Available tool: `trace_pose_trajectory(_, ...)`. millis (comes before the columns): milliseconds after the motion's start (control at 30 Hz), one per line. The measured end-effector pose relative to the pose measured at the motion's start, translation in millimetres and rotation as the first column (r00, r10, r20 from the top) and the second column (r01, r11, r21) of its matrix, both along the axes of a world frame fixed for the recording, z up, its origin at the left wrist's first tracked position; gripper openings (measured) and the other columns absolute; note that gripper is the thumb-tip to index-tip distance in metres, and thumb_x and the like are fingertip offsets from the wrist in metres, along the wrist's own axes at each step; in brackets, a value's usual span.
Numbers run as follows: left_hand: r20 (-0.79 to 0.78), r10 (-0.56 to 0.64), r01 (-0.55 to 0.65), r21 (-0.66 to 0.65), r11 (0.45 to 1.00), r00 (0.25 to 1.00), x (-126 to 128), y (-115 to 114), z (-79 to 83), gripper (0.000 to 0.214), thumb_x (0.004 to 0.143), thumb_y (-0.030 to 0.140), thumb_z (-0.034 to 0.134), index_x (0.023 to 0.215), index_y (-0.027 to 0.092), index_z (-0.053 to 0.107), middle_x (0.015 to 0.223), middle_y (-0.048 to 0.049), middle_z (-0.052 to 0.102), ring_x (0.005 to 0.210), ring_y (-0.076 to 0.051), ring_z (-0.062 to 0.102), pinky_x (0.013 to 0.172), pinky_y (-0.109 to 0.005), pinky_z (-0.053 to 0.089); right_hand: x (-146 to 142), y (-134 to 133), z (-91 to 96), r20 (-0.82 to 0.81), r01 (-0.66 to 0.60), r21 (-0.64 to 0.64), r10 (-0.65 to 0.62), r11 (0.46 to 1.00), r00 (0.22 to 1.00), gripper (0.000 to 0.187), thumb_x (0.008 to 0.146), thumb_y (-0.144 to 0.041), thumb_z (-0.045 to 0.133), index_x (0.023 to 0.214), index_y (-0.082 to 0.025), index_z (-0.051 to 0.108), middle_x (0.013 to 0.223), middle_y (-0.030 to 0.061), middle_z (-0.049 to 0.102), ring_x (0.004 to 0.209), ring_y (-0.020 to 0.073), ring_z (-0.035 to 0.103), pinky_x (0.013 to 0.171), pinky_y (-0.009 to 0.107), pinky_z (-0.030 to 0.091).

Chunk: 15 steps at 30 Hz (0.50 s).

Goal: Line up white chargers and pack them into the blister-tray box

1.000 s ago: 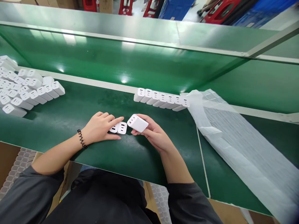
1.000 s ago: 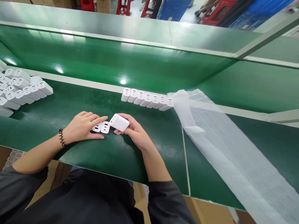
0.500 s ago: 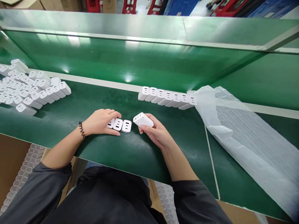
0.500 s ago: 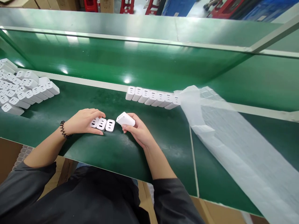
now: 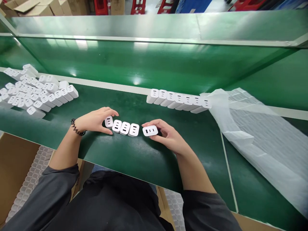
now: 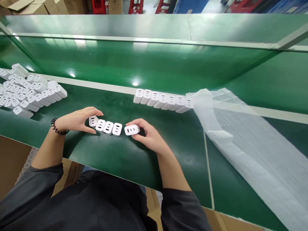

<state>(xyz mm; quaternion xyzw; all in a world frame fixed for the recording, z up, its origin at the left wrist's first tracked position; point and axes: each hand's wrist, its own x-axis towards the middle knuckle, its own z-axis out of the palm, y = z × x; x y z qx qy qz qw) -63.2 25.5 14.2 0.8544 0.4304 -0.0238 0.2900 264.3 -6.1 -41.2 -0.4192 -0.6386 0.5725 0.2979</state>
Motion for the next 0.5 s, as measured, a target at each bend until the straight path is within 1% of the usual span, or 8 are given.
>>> trace_pose_trajectory(67, -0.005, 0.008, -0.007, 0.01, 1.0, 1.0, -0.8, 0.4, 1.2, 0.053, 0.085, 0.045, 0.066, 0.13, 0.022, 0.05, 0.128, -0.0077, 0.055, 0.116, -0.024, 0.054, 0.094, -0.033, 0.045, -0.5, 0.6, -0.6, 0.032, -0.085, 0.04, 0.084, 0.996, 0.996, 0.024, 0.081, -0.027, 0.067, 0.106, -0.026, 0.063, 0.125, 0.0061, 0.065, 0.117, 0.0271, 0.059, 0.101, 0.047, 0.044)
trace_pose_trajectory(133, -0.008, -0.01, 0.01, 0.004, 1.0, 1.0, -4.4, 0.8, 4.4, 0.044, 0.087, 0.037, 0.061, 0.127, 0.022, 0.052, 0.124, -0.0065, 0.057, 0.113, -0.023, 0.054, 0.094, -0.033, 0.044, -1.3, 1.3, -1.8, 0.077, -0.122, 0.093, 0.115, 0.988, 0.99, 0.025, 0.081, -0.026, 0.065, 0.106, -0.027, 0.065, 0.13, 0.0064, 0.062, 0.124, 0.0281, 0.055, 0.107, 0.049, 0.041)
trace_pose_trajectory(200, -0.022, -0.049, 0.049, -0.006, 0.999, 0.999, -8.2, 0.3, 8.2, 0.044, 0.086, 0.031, 0.06, 0.129, 0.022, 0.051, 0.123, -0.0061, 0.058, 0.114, -0.023, 0.053, 0.094, -0.032, 0.044, -2.0, 1.8, -2.4, 0.132, -0.117, 0.151, 0.097, 0.982, 0.986, 0.028, 0.079, -0.024, 0.063, 0.106, -0.027, 0.068, 0.126, 0.0066, 0.061, 0.123, 0.0279, 0.055, 0.108, 0.049, 0.041)
trace_pose_trajectory(267, -0.039, -0.094, 0.094, 0.005, 0.996, 0.995, -7.9, -1.7, 10.3, 0.052, 0.086, 0.03, 0.062, 0.135, 0.022, 0.048, 0.126, -0.0072, 0.058, 0.118, -0.024, 0.051, 0.096, -0.033, 0.042, -2.6, 2.0, -2.3, 0.166, -0.102, 0.197, 0.07, 0.975, 0.984, 0.029, 0.078, -0.022, 0.061, 0.105, -0.027, 0.069, 0.117, 0.0066, 0.062, 0.116, 0.0266, 0.058, 0.104, 0.047, 0.045)
trace_pose_trajectory(333, -0.046, -0.123, 0.126, 0.072, 0.989, 0.991, -0.3, -6.0, 9.0, 0.06, 0.086, 0.039, 0.066, 0.14, 0.021, 0.044, 0.131, -0.0089, 0.058, 0.121, -0.026, 0.051, 0.099, -0.034, 0.041, -3.2, 2.1, -2.3, 0.174, -0.094, 0.235, 0.054, 0.967, 0.983, 0.028, 0.08, -0.02, 0.059, 0.105, -0.026, 0.07, 0.109, 0.0063, 0.064, 0.106, 0.0249, 0.062, 0.097, 0.045, 0.049)
trace_pose_trajectory(400, -0.054, -0.117, 0.125, 0.204, 0.971, 0.992, 14.3, -12.5, 4.0, 0.068, 0.085, 0.055, 0.068, 0.139, 0.02, 0.046, 0.129, -0.0106, 0.059, 0.118, -0.026, 0.053, 0.097, -0.036, 0.04, -3.8, 2.0, -3.0, 0.175, -0.078, 0.272, 0.03, 0.959, 0.984, 0.028, 0.082, -0.021, 0.057, 0.107, -0.025, 0.069, 0.108, 0.0063, 0.066, 0.102, 0.0244, 0.063, 0.094, 0.044, 0.05)
trace_pose_trajectory(467, -0.085, -0.085, 0.11, 0.361, 0.926, 0.993, 31.4, -19.8, -3.5, 0.07, 0.084, 0.067, 0.064, 0.133, 0.018, 0.052, 0.12, -0.0113, 0.063, 0.108, -0.027, 0.057, 0.09, -0.037, 0.04, -4.7, 1.8, -4.3, 0.183, -0.064, 0.301, 0.008, 0.952, 0.983, 0.028, 0.083, -0.021, 0.057, 0.109, -0.025, 0.068, 0.111, 0.0062, 0.068, 0.105, 0.0251, 0.063, 0.096, 0.045, 0.05)
trace_pose_trajectory(500, -0.102, -0.07, 0.108, 0.428, 0.897, 0.992, 38.9, -22.9, -7.3, 0.069, 0.085, 0.069, 0.061, 0.13, 0.018, 0.055, 0.115, -0.0111, 0.064, 0.102, -0.026, 0.059, 0.086, -0.037, 0.04, -5.2, 1.6, -4.9, 0.192, -0.063, 0.309, 0.002, 0.949, 0.981, 0.029, 0.084, -0.021, 0.057, 0.11, -0.025, 0.068, 0.112, 0.006, 0.068, 0.107, 0.0256, 0.062, 0.097, 0.046, 0.049)
